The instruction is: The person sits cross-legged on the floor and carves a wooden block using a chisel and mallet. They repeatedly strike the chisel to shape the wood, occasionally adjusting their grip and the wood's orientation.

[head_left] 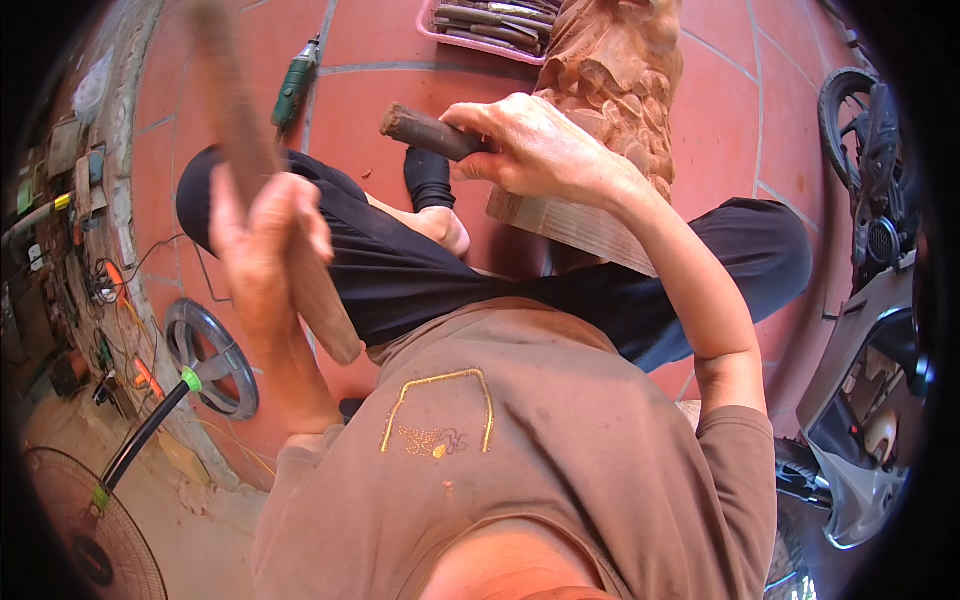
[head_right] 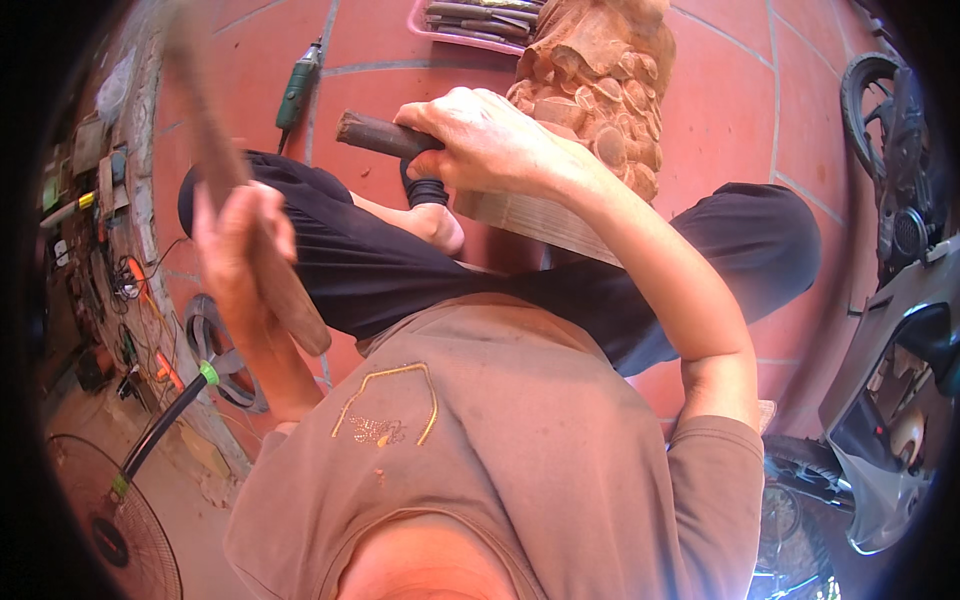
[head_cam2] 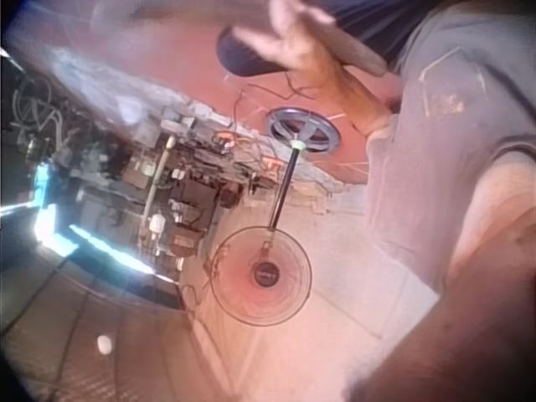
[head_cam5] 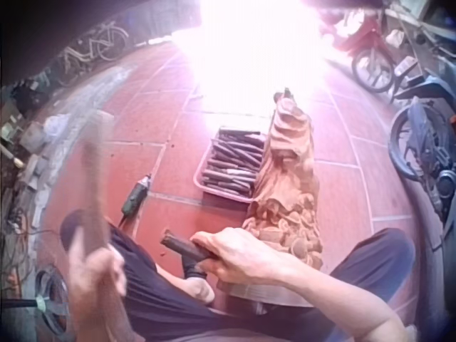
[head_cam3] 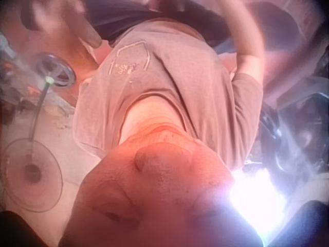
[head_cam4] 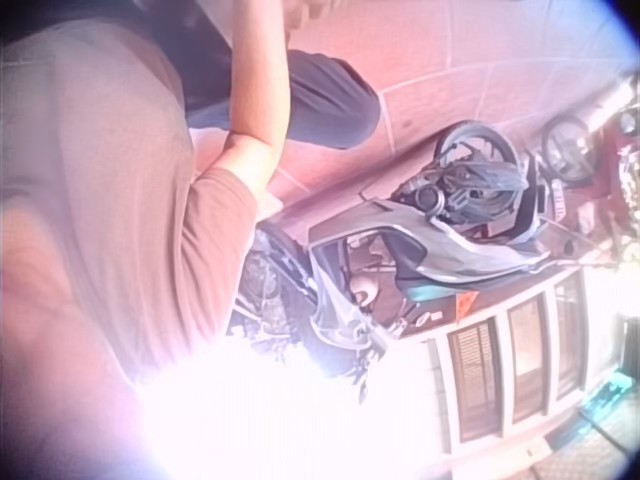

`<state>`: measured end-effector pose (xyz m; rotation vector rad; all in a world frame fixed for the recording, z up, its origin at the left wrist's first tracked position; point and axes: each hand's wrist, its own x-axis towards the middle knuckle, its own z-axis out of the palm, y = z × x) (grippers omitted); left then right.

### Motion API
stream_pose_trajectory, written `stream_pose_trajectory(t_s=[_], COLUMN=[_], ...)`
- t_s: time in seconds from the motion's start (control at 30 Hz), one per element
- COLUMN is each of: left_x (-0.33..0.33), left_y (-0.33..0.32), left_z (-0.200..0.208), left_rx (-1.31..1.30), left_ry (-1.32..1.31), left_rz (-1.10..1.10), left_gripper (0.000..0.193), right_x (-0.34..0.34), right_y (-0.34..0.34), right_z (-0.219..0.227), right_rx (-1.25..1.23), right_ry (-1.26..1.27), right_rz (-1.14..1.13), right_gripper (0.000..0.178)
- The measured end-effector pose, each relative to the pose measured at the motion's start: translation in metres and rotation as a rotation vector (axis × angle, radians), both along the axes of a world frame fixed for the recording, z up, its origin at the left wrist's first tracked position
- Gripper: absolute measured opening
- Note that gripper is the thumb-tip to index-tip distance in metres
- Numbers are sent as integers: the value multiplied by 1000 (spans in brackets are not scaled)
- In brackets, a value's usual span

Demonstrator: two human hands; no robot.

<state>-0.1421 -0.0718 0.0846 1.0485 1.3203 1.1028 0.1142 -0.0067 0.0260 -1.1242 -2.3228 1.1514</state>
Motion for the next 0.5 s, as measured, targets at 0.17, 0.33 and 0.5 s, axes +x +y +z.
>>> stream_pose_trajectory(t_s=[0.17, 0.33, 0.5], left_x=[-19, -24, -10], left_y=[-5, 0, -19], left_z=[-5, 4, -5], left_rx=[-307, 99, -72], left_ry=[-52, -179, 73], left_rz=[-205, 146, -129], left_gripper=[45, 35, 44], right_x=[1, 2, 2], right_y=[-5, 0, -2], right_z=[-4, -2, 0], right_rx=[-50, -43, -105], right_ry=[43, -2, 29], right_rz=[12, -32, -12], right_gripper=[34, 37, 39])
